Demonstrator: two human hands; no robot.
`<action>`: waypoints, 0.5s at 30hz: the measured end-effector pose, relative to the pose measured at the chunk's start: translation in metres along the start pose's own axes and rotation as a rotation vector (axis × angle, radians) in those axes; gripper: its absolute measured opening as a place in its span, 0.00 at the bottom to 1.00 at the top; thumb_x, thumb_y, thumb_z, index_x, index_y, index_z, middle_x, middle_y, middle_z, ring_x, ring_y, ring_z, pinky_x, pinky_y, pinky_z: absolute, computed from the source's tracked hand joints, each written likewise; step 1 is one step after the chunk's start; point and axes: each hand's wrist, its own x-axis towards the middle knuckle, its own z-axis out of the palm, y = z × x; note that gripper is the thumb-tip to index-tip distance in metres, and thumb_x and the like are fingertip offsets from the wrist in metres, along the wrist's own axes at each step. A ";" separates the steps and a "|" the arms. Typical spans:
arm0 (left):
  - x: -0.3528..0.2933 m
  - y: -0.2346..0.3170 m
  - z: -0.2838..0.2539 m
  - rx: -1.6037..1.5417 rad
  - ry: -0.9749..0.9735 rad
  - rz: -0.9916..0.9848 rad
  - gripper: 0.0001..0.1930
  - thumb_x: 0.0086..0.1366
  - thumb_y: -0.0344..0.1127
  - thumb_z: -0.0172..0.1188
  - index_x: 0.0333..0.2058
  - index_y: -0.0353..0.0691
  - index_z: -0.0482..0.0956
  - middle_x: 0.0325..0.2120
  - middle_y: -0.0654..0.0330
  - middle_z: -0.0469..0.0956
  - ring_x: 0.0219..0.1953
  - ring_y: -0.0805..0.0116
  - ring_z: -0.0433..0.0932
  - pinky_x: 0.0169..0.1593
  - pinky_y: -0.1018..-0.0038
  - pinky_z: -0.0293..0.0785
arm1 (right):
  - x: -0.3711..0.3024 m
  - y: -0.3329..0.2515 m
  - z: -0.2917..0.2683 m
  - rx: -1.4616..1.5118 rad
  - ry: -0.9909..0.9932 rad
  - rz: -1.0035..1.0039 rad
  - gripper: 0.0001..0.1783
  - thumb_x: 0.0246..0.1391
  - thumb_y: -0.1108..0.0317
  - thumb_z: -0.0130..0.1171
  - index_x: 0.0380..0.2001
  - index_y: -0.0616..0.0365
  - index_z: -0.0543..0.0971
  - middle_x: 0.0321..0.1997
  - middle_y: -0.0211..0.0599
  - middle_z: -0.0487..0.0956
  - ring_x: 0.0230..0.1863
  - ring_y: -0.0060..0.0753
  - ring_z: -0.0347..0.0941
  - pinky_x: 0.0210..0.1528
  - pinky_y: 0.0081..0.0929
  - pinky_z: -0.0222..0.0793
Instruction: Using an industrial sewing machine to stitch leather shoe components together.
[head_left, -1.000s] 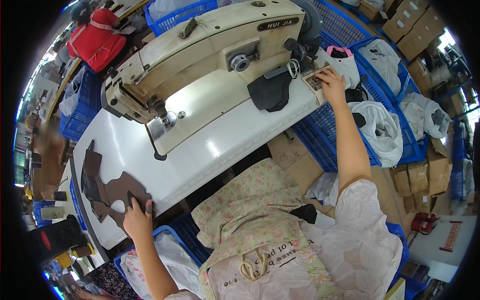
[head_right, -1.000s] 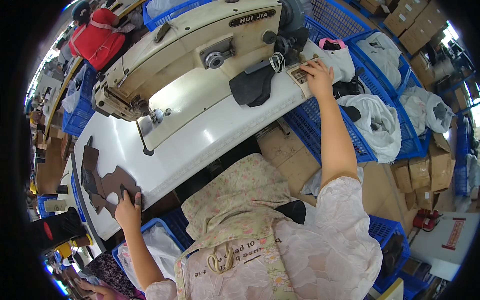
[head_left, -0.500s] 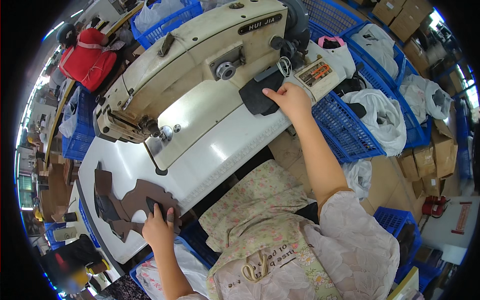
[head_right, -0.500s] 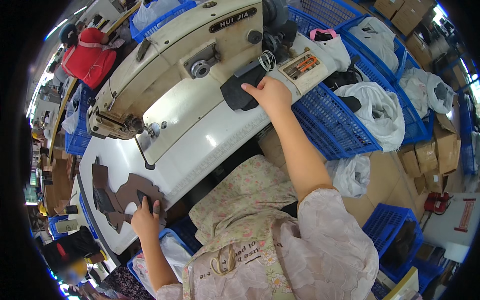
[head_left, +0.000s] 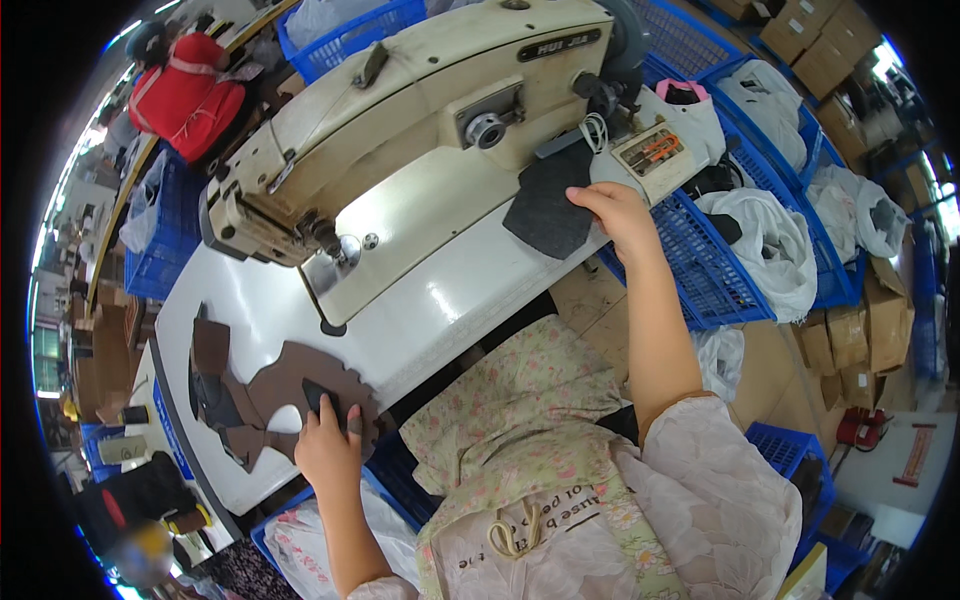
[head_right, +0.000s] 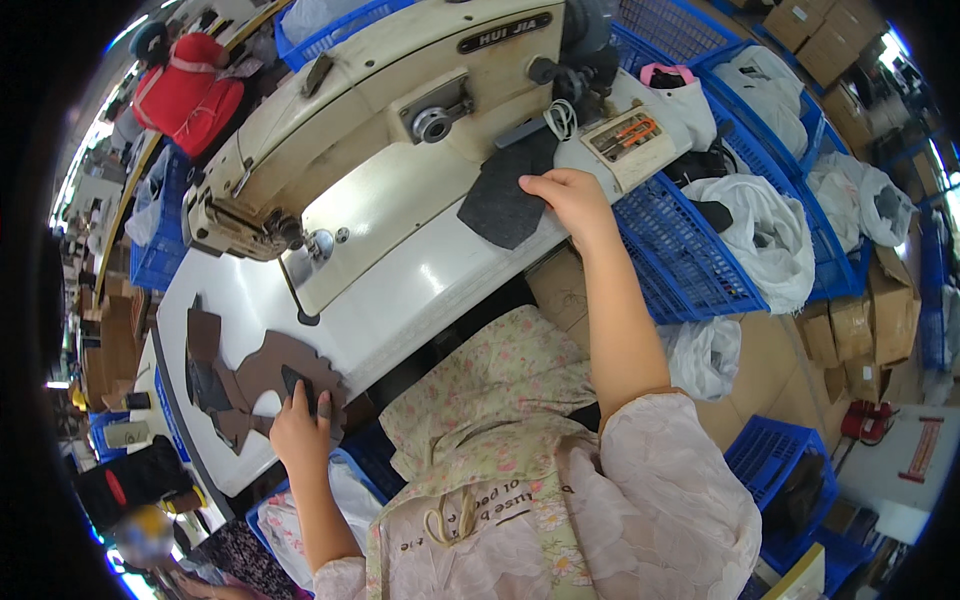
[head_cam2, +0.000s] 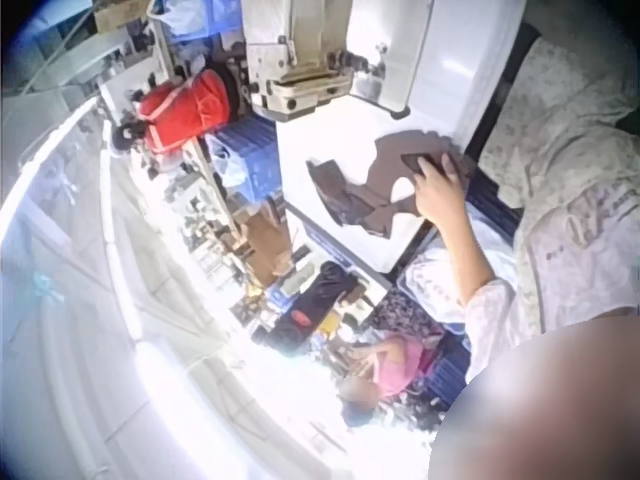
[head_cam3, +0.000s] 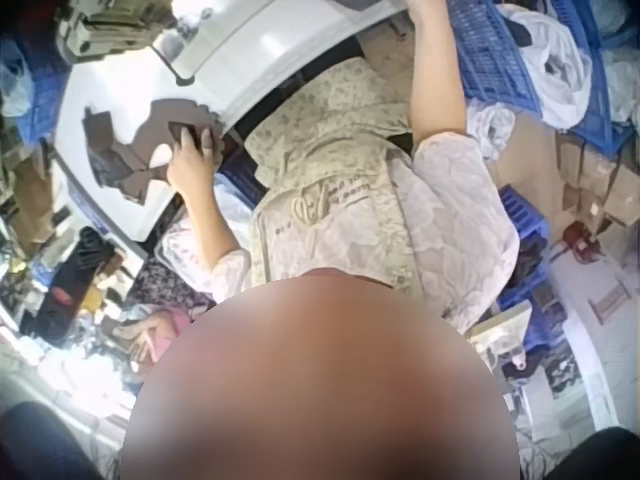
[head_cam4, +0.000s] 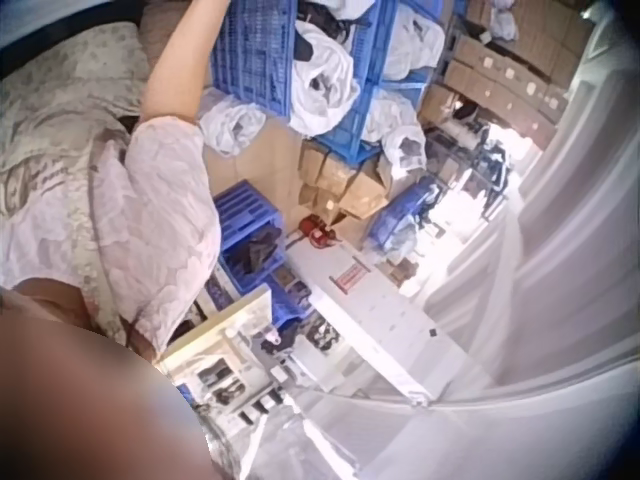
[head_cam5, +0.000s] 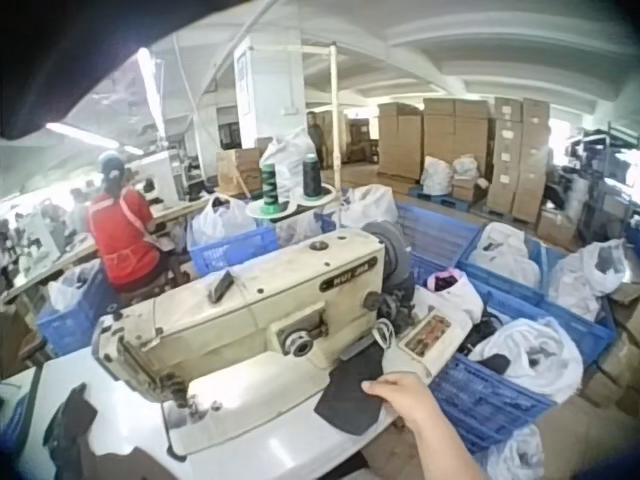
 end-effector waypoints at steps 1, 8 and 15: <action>-0.001 0.004 -0.004 -0.048 0.002 0.006 0.27 0.63 0.55 0.58 0.49 0.37 0.79 0.35 0.44 0.81 0.33 0.47 0.81 0.35 0.60 0.77 | -0.008 -0.005 0.002 0.016 -0.033 0.025 0.16 0.48 0.59 0.70 0.23 0.63 0.82 0.19 0.23 0.73 0.26 0.15 0.65 0.31 0.19 0.58; 0.004 0.006 -0.020 -0.499 -0.007 -0.038 0.24 0.67 0.56 0.54 0.49 0.44 0.80 0.27 0.48 0.81 0.32 0.47 0.81 0.36 0.62 0.75 | -0.094 0.010 0.106 -0.048 -0.735 -0.208 0.14 0.55 0.60 0.67 0.24 0.59 0.80 0.20 0.25 0.75 0.23 0.17 0.65 0.27 0.22 0.62; 0.007 -0.005 -0.006 -1.381 -0.041 -0.118 0.17 0.66 0.37 0.62 0.47 0.31 0.76 0.38 0.57 0.81 0.40 0.69 0.78 0.45 0.73 0.73 | -0.139 0.032 0.205 -0.245 -0.767 -0.741 0.12 0.51 0.59 0.66 0.22 0.54 0.79 0.22 0.33 0.74 0.27 0.39 0.72 0.29 0.35 0.67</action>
